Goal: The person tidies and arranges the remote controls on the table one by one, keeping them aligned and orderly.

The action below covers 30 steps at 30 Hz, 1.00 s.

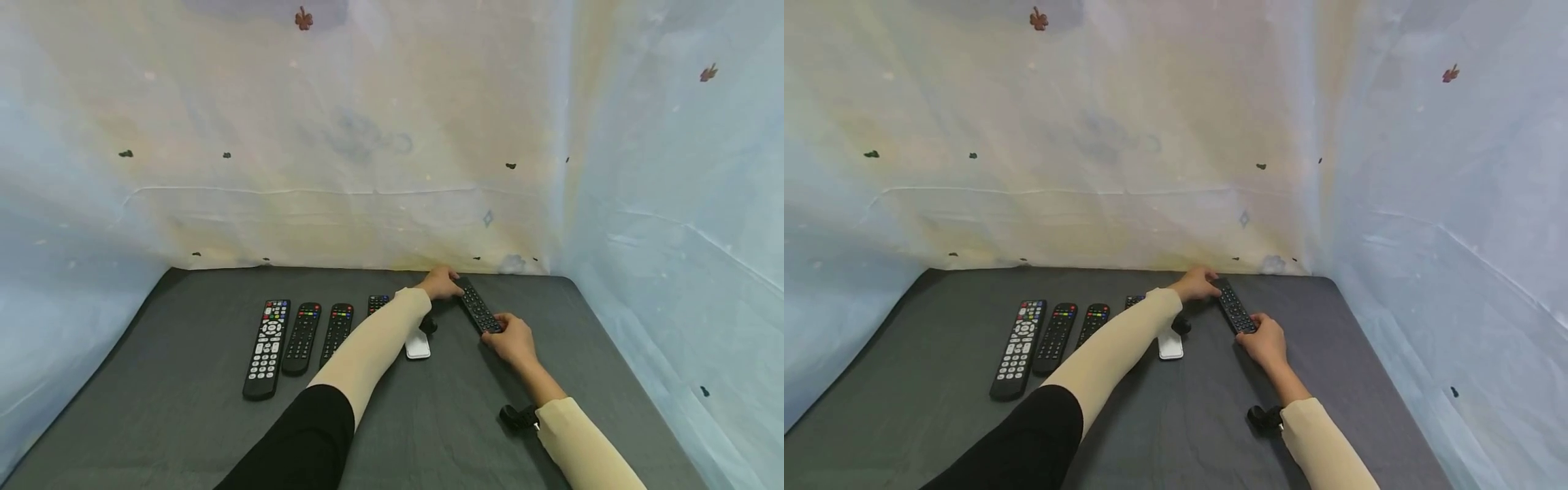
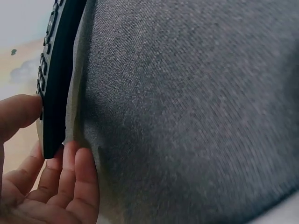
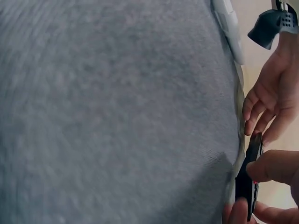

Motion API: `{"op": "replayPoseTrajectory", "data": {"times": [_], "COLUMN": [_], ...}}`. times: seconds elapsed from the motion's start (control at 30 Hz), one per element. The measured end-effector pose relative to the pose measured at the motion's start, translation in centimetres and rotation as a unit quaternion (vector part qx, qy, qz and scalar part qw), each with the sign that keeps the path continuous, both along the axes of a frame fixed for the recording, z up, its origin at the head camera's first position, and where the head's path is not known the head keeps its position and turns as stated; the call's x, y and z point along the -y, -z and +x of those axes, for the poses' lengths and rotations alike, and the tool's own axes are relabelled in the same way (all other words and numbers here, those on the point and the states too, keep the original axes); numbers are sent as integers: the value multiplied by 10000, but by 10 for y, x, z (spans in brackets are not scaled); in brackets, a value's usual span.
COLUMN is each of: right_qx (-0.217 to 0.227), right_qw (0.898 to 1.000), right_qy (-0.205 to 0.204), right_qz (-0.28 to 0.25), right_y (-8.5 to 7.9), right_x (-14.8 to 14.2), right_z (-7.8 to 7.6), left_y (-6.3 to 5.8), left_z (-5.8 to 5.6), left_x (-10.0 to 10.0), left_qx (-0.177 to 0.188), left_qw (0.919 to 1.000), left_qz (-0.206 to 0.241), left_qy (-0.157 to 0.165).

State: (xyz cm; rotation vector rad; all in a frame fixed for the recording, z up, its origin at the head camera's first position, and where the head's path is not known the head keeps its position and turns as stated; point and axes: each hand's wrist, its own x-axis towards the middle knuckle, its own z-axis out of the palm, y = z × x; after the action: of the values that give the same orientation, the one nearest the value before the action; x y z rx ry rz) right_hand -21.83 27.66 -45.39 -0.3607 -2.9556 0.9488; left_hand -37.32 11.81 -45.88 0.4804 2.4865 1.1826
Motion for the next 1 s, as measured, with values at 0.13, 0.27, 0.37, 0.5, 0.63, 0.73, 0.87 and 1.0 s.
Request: {"op": "replayPoseTrajectory", "data": {"times": [0.13,0.27,0.37,0.5,0.63,0.73,0.87,1.0], "right_qx": [-44,-57,-146,-229,-315,-345,-241,-182], "right_qw": [9995,9985,9980,9968,9958,9953,9937,9928], "right_qy": [-169,-353,-478,-611,-637,-652,-734,-733], "right_qz": [-264,-407,-390,-462,-583,-632,-816,-927], "right_y": [-2,-2,-1,-3,-6,-8,-10,-13], "right_x": [-2,-6,-8,-12,-15,-18,-23,-34], "right_z": [2,3,2,2,1,-1,-1,3], "left_y": [-5,-12,-15,-18,-22,-22,-21,-24], "left_z": [3,6,9,11,11,8,3,6], "left_x": [7,14,18,22,24,26,29,27], "left_qx": [176,503,662,670,533,507,526,483], "left_qw": [9996,9972,9954,9955,9965,9956,9930,9904], "left_qz": [191,533,684,660,542,598,746,822], "left_qy": [60,114,33,60,337,515,752,1001]}}
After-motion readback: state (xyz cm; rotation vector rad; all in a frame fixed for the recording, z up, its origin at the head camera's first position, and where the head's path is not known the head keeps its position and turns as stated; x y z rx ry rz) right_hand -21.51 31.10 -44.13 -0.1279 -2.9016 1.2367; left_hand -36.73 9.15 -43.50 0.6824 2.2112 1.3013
